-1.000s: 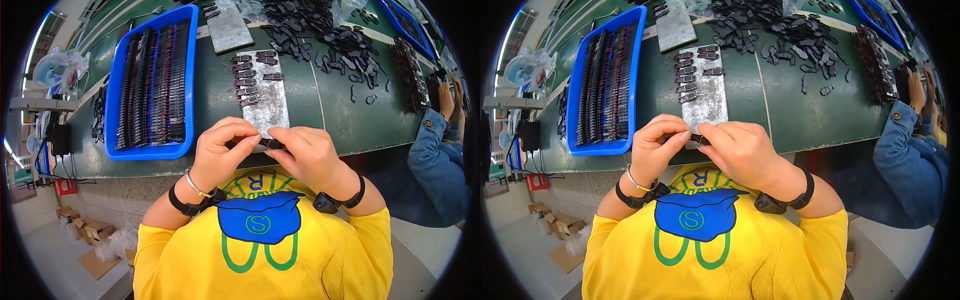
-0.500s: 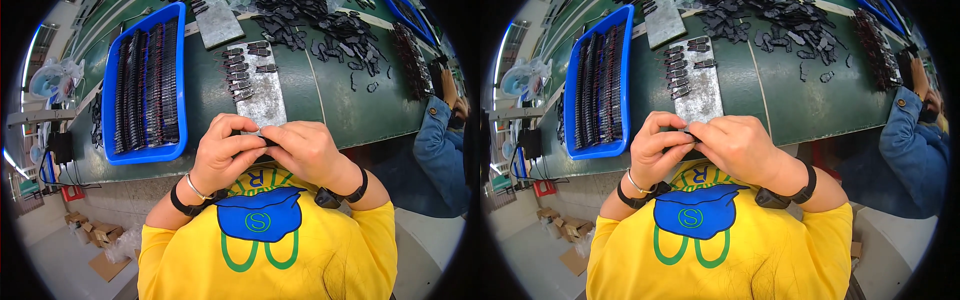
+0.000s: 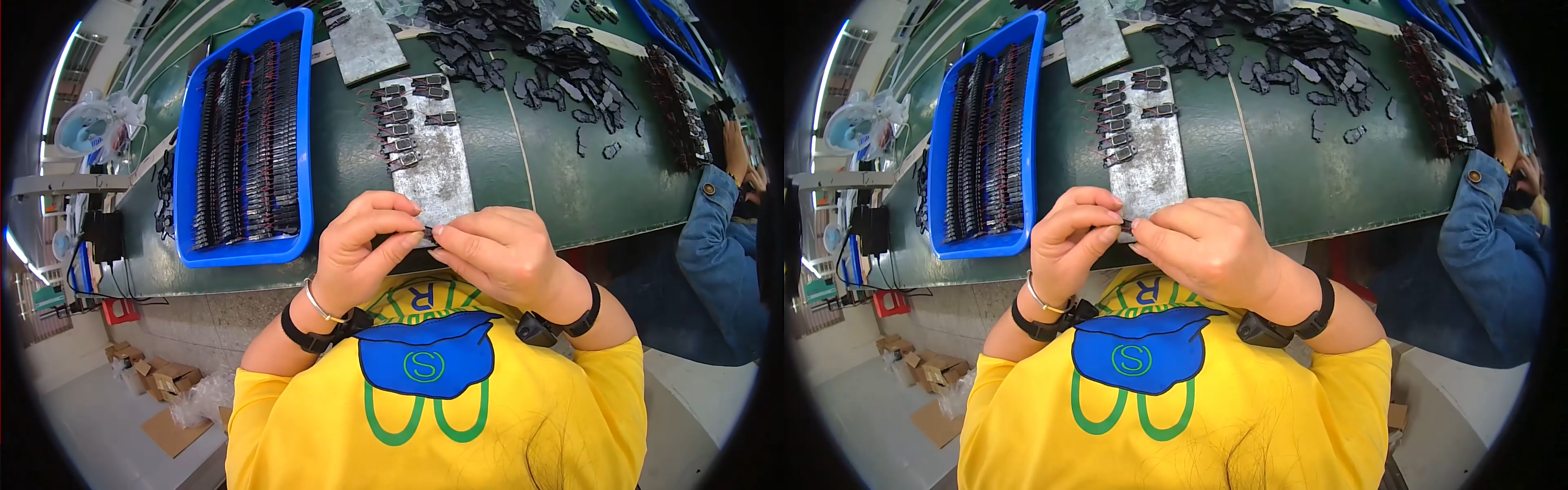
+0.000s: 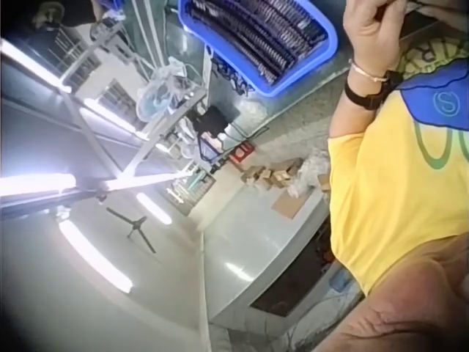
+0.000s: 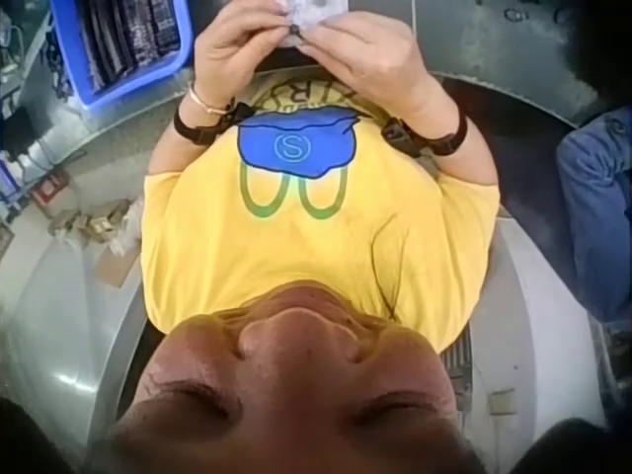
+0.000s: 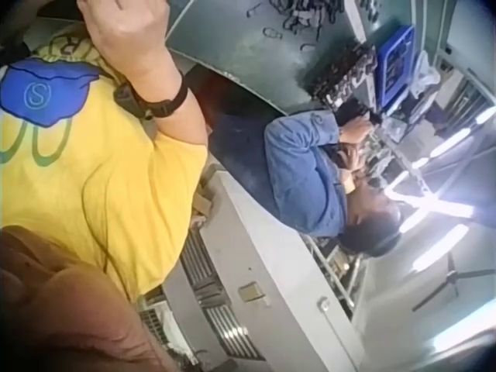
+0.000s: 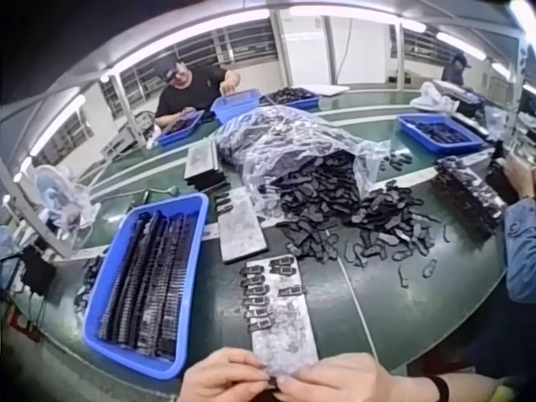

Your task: The person picks up a component from a blue tray and a black piece from a pile, joins them together by hand, and then places the assembled unit onto a metal plate.

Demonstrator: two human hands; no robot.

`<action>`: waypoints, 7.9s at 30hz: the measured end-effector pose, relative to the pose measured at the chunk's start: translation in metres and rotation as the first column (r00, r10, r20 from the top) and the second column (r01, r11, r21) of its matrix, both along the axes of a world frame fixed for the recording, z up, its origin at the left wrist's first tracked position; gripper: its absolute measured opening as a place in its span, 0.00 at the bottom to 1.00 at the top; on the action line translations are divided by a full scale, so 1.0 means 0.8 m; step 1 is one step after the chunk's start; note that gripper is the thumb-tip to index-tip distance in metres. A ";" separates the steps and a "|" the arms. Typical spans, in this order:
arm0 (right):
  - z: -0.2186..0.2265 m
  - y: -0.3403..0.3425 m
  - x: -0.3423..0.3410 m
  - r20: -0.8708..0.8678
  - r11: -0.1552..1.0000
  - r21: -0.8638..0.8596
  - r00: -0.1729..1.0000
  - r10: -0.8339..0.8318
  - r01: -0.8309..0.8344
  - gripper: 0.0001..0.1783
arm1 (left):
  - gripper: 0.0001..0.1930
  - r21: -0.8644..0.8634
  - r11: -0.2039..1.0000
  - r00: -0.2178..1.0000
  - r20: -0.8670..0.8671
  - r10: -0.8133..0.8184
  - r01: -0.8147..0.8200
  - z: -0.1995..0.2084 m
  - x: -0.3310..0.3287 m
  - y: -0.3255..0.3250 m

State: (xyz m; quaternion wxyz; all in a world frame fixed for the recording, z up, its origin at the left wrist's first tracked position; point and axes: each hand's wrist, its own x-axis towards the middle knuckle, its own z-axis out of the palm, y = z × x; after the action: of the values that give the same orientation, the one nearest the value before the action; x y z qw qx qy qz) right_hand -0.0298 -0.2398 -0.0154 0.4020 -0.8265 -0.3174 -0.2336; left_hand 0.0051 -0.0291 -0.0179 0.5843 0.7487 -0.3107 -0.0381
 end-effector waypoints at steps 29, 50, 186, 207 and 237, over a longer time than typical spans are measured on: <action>-0.001 -0.002 -0.003 0.192 0.987 -0.156 0.981 -0.016 0.046 0.14 | 0.06 -0.127 0.991 0.636 -0.768 -0.074 -0.038 0.011 0.006 0.002; 0.034 -0.071 0.039 -0.160 0.999 0.023 0.986 -0.044 0.048 0.16 | 0.05 -0.284 0.935 0.696 -0.627 -0.350 0.214 0.013 0.009 0.024; 0.002 0.005 0.003 -0.157 0.967 0.191 0.967 0.200 -0.169 0.12 | 0.10 0.003 0.997 0.950 0.304 -0.070 0.073 0.014 -0.006 0.010; -0.003 0.009 -0.011 -0.259 0.983 0.179 0.961 0.097 -0.051 0.12 | 0.09 -0.069 0.998 0.977 0.214 0.004 0.011 0.011 -0.009 0.013; -0.016 -0.028 -0.017 -0.263 0.983 0.140 0.961 -0.080 0.121 0.18 | 0.05 0.757 0.585 0.955 0.258 0.143 -0.292 0.072 0.054 0.259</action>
State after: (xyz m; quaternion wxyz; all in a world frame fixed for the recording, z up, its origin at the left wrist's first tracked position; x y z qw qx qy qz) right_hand -0.0432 -0.2623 -0.0282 0.4902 -0.8311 -0.2011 -0.1689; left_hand 0.0485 0.1782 0.0398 0.1677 0.9612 -0.2163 -0.0347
